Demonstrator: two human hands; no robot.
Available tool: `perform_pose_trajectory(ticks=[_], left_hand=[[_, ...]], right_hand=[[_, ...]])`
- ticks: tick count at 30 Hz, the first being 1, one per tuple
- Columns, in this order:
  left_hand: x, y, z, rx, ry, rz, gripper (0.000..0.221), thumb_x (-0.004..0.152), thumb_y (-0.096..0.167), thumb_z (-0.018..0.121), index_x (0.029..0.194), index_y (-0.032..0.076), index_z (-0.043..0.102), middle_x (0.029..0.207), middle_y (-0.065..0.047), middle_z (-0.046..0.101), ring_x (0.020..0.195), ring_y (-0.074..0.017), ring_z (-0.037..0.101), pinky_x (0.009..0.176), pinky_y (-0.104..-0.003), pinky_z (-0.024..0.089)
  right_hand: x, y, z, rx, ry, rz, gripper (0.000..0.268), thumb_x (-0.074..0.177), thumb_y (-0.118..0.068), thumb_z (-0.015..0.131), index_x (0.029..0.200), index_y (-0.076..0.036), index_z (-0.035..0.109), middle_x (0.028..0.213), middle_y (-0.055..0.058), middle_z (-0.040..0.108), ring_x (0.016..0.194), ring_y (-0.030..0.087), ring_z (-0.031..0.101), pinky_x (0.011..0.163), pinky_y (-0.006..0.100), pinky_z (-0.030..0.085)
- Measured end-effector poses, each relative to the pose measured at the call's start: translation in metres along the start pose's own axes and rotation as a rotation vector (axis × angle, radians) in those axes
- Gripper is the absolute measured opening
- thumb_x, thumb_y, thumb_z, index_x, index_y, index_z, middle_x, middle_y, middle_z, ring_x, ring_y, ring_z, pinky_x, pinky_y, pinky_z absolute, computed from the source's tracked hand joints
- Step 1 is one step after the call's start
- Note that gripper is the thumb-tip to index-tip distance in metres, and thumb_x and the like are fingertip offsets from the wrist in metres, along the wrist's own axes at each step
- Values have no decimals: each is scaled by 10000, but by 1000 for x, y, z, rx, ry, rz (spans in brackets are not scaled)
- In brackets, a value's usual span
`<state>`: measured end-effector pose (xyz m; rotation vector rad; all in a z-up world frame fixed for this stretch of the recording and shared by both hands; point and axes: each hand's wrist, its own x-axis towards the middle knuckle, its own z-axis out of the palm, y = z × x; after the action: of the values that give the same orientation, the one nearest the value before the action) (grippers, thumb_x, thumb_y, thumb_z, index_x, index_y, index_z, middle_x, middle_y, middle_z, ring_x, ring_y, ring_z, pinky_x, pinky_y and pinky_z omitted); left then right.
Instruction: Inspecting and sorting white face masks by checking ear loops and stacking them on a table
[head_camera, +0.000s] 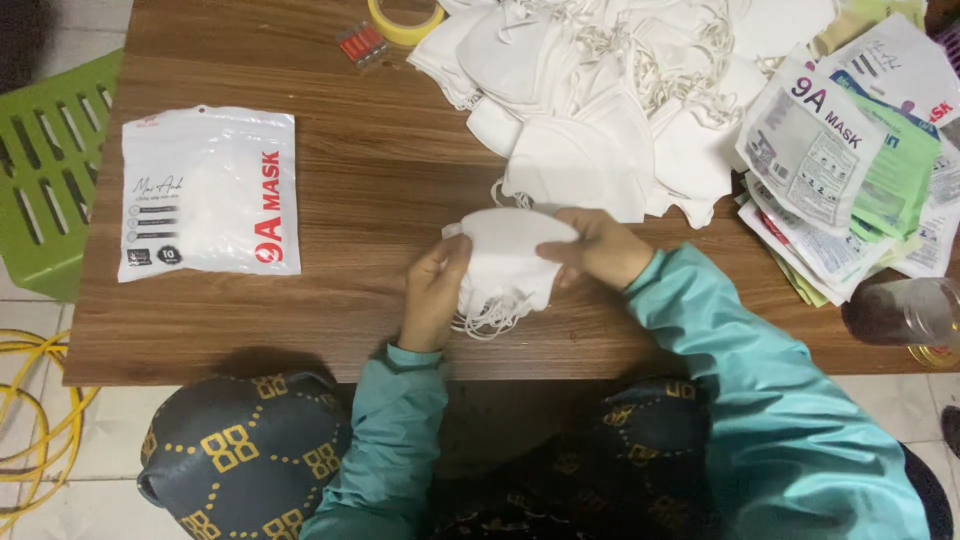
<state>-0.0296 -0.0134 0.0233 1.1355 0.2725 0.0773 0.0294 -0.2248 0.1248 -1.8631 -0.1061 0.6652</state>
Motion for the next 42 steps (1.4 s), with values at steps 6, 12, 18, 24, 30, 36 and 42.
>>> perform_pose_trajectory(ticks=[6,12,18,24,30,36,42], left_hand=[[9,-15,-4,6,51,9,130,990,133,670,1039,76,776,870,-117,766,792,-124,688,713,-304,603],[8,-14,-4,42,39,1,119,982,138,682,1039,91,776,816,-113,759,739,-124,699,642,-290,609],[7,-12,-4,58,42,-20,127,982,148,683,1029,78,777,789,-96,742,688,-127,676,623,-287,604],[9,-17,-4,76,70,18,104,968,136,694,1015,96,778,792,-73,728,729,-103,660,632,-270,595],[3,14,6,296,91,270,109,962,130,700,991,64,782,1078,-146,706,1078,-238,659,977,-427,524],[-5,13,5,431,177,474,182,991,107,642,1084,-21,732,1424,-297,492,1375,-495,428,1146,-590,318],[-15,28,14,202,165,392,221,1048,198,598,1144,75,754,1069,-149,758,1055,-187,674,920,-374,546]], right_hand=[[27,26,-11,-495,223,-348,290,944,-340,727,1108,-101,732,1032,170,751,968,400,736,845,521,593],[70,63,-59,-929,586,-213,562,878,-400,810,1336,-126,634,1221,116,621,1144,354,659,957,496,570],[66,42,-49,-860,543,-22,635,854,-328,823,1369,-125,511,1219,142,633,1181,353,644,1003,504,533],[81,82,-68,-771,659,-173,196,850,-312,797,947,-180,689,854,21,688,855,288,728,761,409,578],[51,43,-56,-465,660,-425,118,983,-84,720,1041,-41,628,1026,196,667,945,422,708,770,492,599],[10,-9,-31,79,530,-487,127,1037,4,635,1095,33,525,873,109,571,621,204,653,510,331,645],[12,15,-27,162,169,-357,146,959,16,670,1045,48,557,870,82,572,677,230,695,474,406,668]])
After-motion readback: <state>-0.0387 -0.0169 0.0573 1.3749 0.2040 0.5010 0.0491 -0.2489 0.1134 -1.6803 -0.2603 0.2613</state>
